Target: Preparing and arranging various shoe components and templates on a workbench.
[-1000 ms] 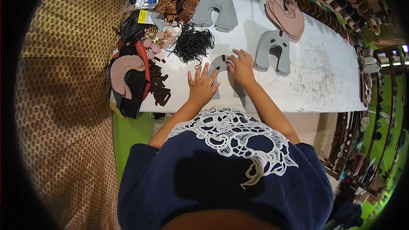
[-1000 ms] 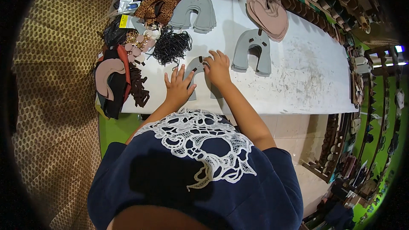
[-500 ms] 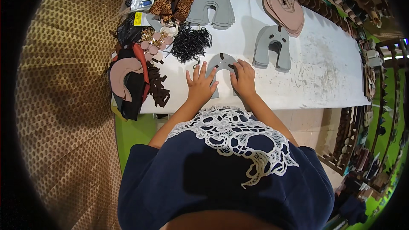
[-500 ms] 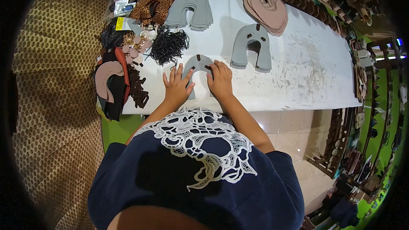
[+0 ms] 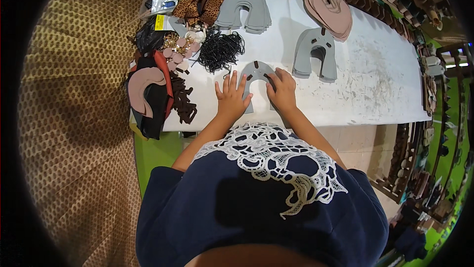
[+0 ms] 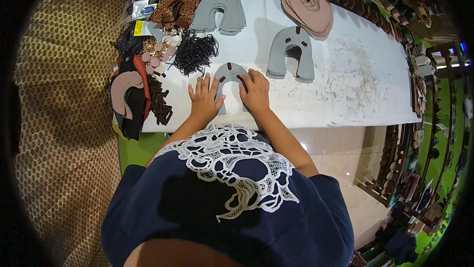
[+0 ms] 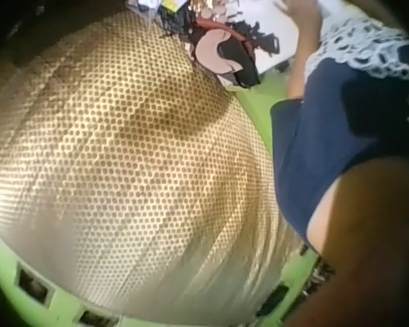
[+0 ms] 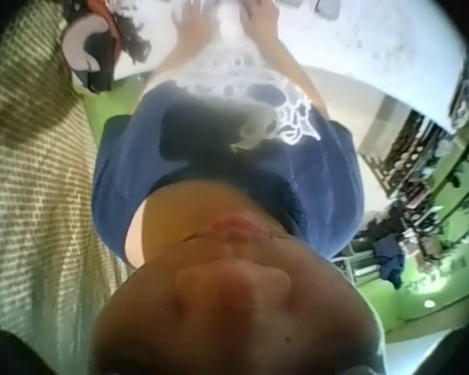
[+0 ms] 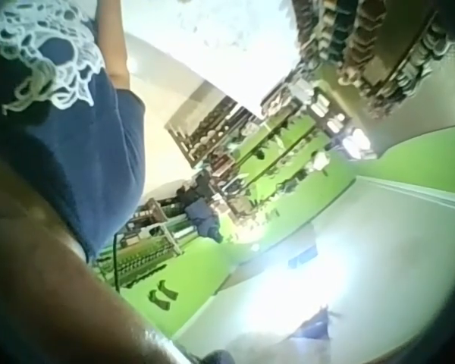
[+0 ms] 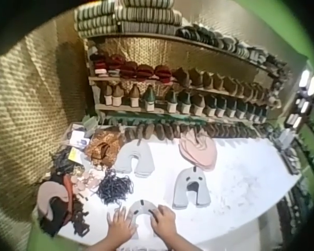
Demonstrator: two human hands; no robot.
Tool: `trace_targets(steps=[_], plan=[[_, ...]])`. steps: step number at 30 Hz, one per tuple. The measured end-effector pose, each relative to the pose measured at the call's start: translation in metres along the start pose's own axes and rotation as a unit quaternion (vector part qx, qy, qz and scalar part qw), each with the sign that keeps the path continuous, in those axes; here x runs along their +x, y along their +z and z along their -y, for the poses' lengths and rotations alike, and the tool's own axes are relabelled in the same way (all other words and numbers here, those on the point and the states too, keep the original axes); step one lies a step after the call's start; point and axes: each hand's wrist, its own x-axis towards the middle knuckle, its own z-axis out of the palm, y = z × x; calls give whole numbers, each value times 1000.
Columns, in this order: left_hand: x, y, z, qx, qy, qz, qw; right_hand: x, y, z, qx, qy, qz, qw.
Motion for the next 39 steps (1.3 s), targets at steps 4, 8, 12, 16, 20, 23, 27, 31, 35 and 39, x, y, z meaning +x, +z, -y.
trace_targets(steps=[4, 8, 12, 16, 20, 23, 27, 31, 35, 39], plan=[[0, -1, -1, 4, 11, 1, 1000, -1, 1, -3, 26, 14, -13, 999], [0, -1, 0, -6, 9, 14, 1000, 0, 0, -2, 22, -4, -22, 1000], [0, 1, 0, 12, 4, 3, 1000, 0, -2, -3, 31, -10, -26, 999], [1, 0, -1, 9, 3, 4, 1000, -1, -2, -3, 30, -15, -28, 999], [1, -1, -2, 14, 7, -1, 1000, -1, -3, -3, 23, -19, -28, 999], [0, 2, 0, -3, -12, -10, 1000, 0, -5, -1, 21, -8, -8, 1000], [0, 6, 2, -9, -19, -18, 1000, 0, -1, -4, 56, 36, -11, 998], [2, 9, 5, -57, -43, -18, 997, 0, 5, -5, -9, 23, -30, 999], [13, 8, 13, -154, -104, -37, 982, 0, 5, -6, 36, 39, -34, 998], [32, -4, 7, -138, -120, -28, 983, -1, 5, -15, 77, 67, -45, 994]])
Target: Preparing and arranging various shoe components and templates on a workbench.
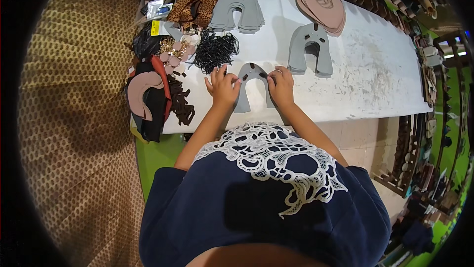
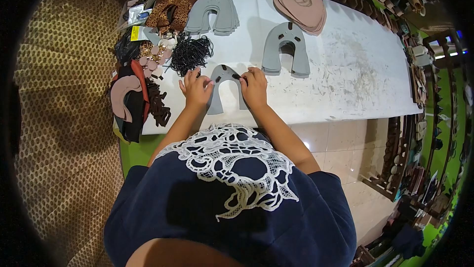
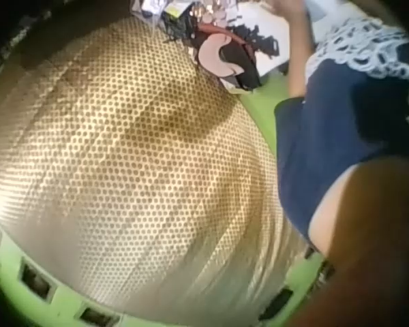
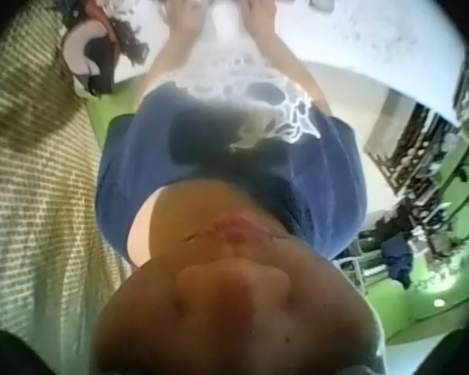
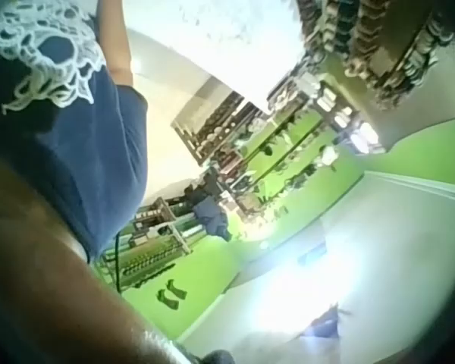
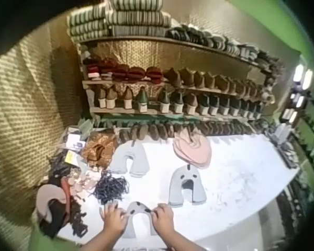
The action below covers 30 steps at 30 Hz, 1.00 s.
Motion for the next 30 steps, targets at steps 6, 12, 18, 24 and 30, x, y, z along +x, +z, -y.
trace_targets(steps=[6, 12, 18, 24, 30], plan=[[16, -16, -9, 2, 96, 5, 995, 6, -27, 4, -2, 10, -27, 1000], [37, -29, -61, -51, 222, 38, 973, 15, -81, -20, -25, 5, -70, 997], [63, -22, -114, -89, 295, 93, 947, 33, -147, -41, -38, 17, -62, 997], [114, 8, -142, -106, 308, 109, 939, 85, -174, -74, 11, -11, -100, 995], [158, 68, -141, -37, 239, 111, 964, 128, -138, -133, -26, 68, -29, 997]])
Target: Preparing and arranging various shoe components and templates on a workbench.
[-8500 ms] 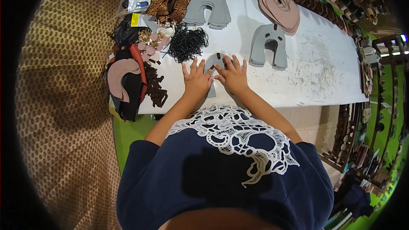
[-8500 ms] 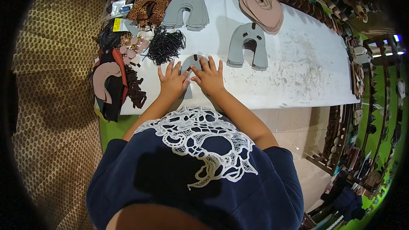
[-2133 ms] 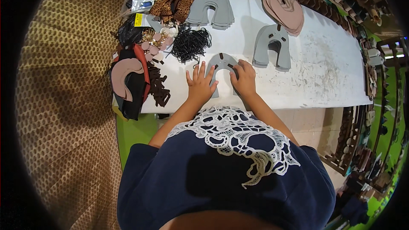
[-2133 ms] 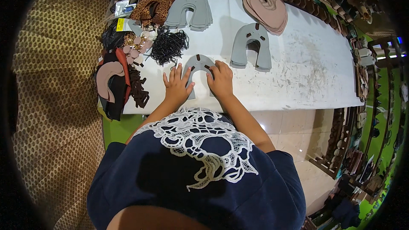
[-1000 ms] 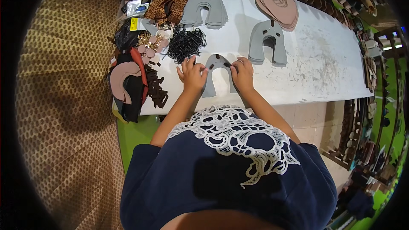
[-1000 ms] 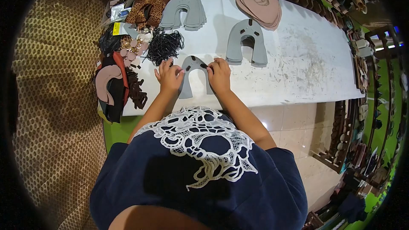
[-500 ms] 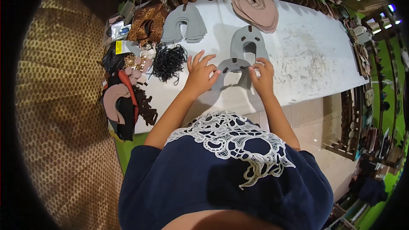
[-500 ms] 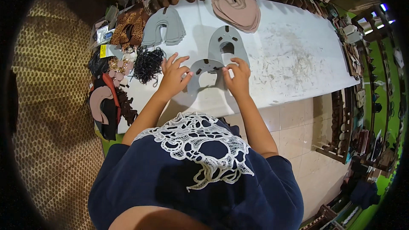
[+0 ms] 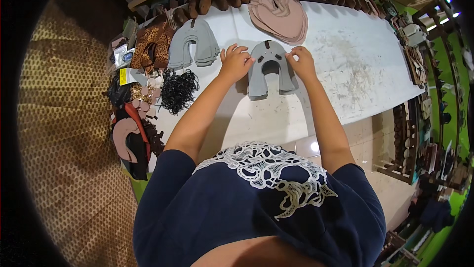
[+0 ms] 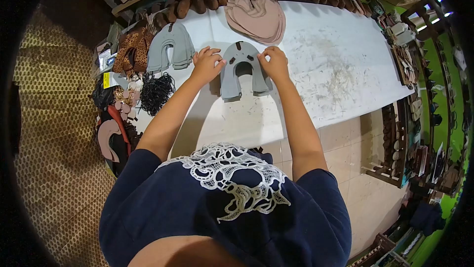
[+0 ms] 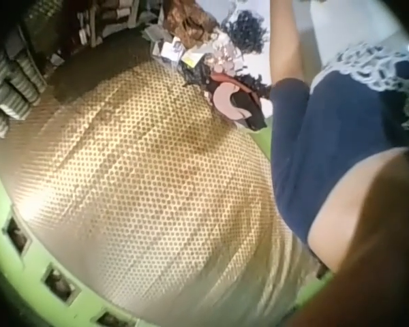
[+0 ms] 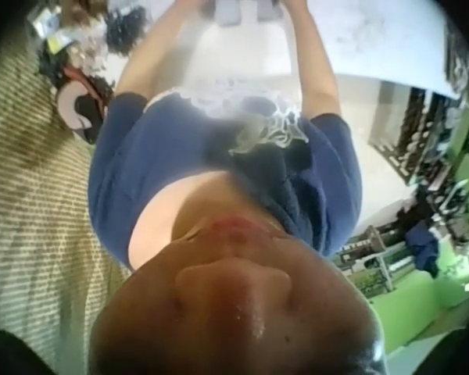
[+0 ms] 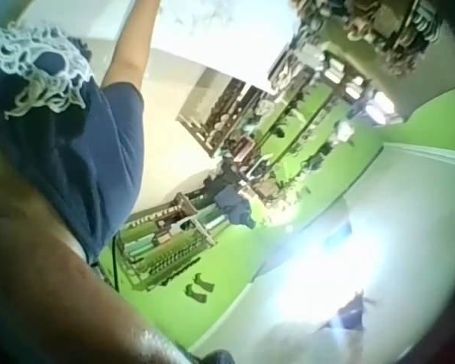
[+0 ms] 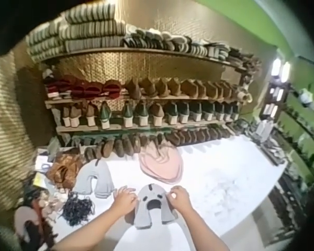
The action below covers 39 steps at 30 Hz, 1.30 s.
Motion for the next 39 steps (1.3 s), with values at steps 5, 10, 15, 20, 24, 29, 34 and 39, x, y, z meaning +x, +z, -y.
trace_targets(steps=[5, 10, 15, 20, 24, 29, 34, 39], plan=[[-12, 15, -12, 16, -42, -87, 995, -15, 16, 7, -99, -41, -91, 990], [-23, 34, -29, 69, 125, -66, 988, -26, 31, 24, -110, -164, -15, 980], [-22, 51, -29, 95, 103, -41, 989, -31, 49, 15, -179, -114, 91, 973], [-20, 54, -28, 89, 81, -21, 993, -28, 52, 16, -221, -96, 110, 964], [-20, 53, -28, 79, 75, -12, 994, -28, 53, 16, -226, -103, 103, 963], [-17, 35, -9, -47, 101, 58, 992, -25, 49, 20, -230, -101, 99, 963], [-35, -20, 36, -28, 12, -23, 999, -20, 45, 60, -184, -124, 25, 975], [-58, -77, 115, 179, -111, -136, 968, -2, 82, 103, -129, -244, 48, 960]])
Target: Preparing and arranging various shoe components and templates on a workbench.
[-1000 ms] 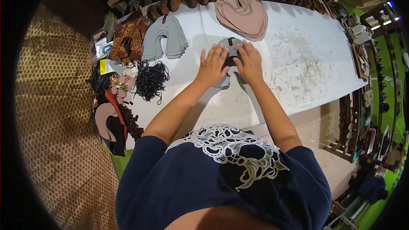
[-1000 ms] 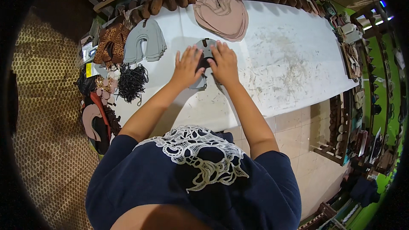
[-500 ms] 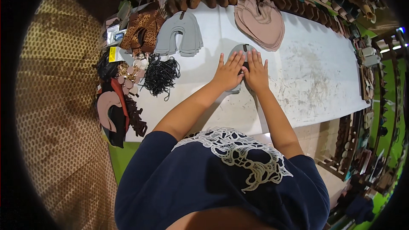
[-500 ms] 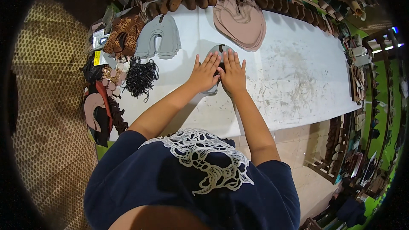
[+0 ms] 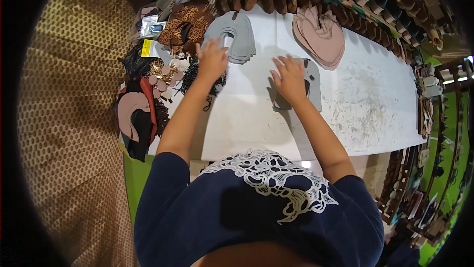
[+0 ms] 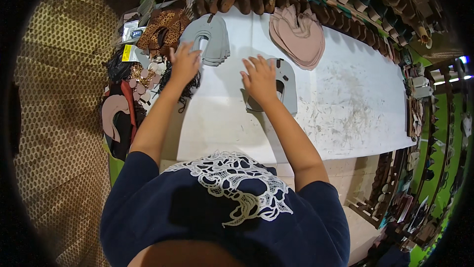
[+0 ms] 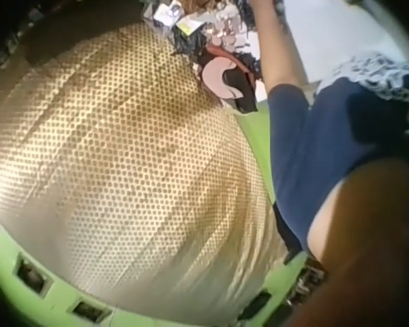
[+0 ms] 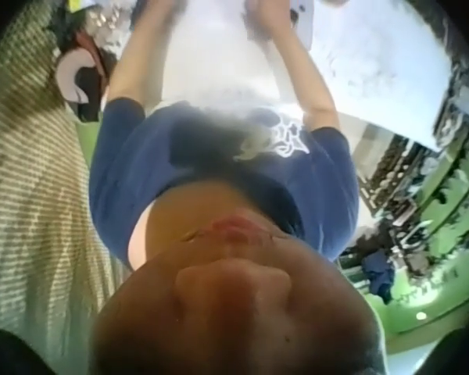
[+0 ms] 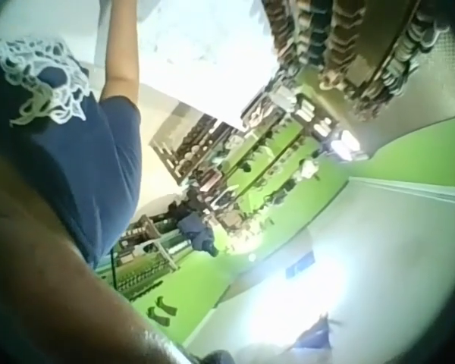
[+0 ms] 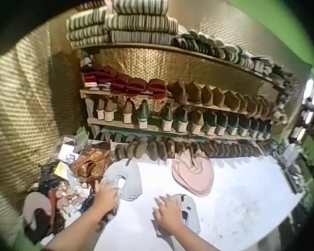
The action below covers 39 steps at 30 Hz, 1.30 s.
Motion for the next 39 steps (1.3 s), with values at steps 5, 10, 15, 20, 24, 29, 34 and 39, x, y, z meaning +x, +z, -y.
trace_targets(steps=[5, 10, 15, 20, 24, 29, 34, 39], plan=[[12, -15, 53, 109, 25, -27, 993, 37, 56, 14, 27, -34, 63, 997], [24, -21, 68, 156, 90, 31, 983, 67, 83, 17, -30, -71, 102, 992], [27, -19, 83, 123, 136, -13, 983, 80, 91, 17, -86, -106, 145, 980], [29, -13, 90, 108, 192, -71, 973, 79, 93, 16, -92, -135, 112, 980], [28, -23, 71, 81, 159, -35, 983, 80, 85, 8, -75, -92, 49, 992], [1, -44, 49, 9, 141, -72, 987, 67, 56, 16, -62, -71, 80, 992], [-40, -58, 26, -12, 156, -59, 986, 26, 25, 23, -11, -106, 88, 990], [-94, -57, 13, -50, 173, -44, 983, -24, 2, 34, 41, -114, 110, 987]])
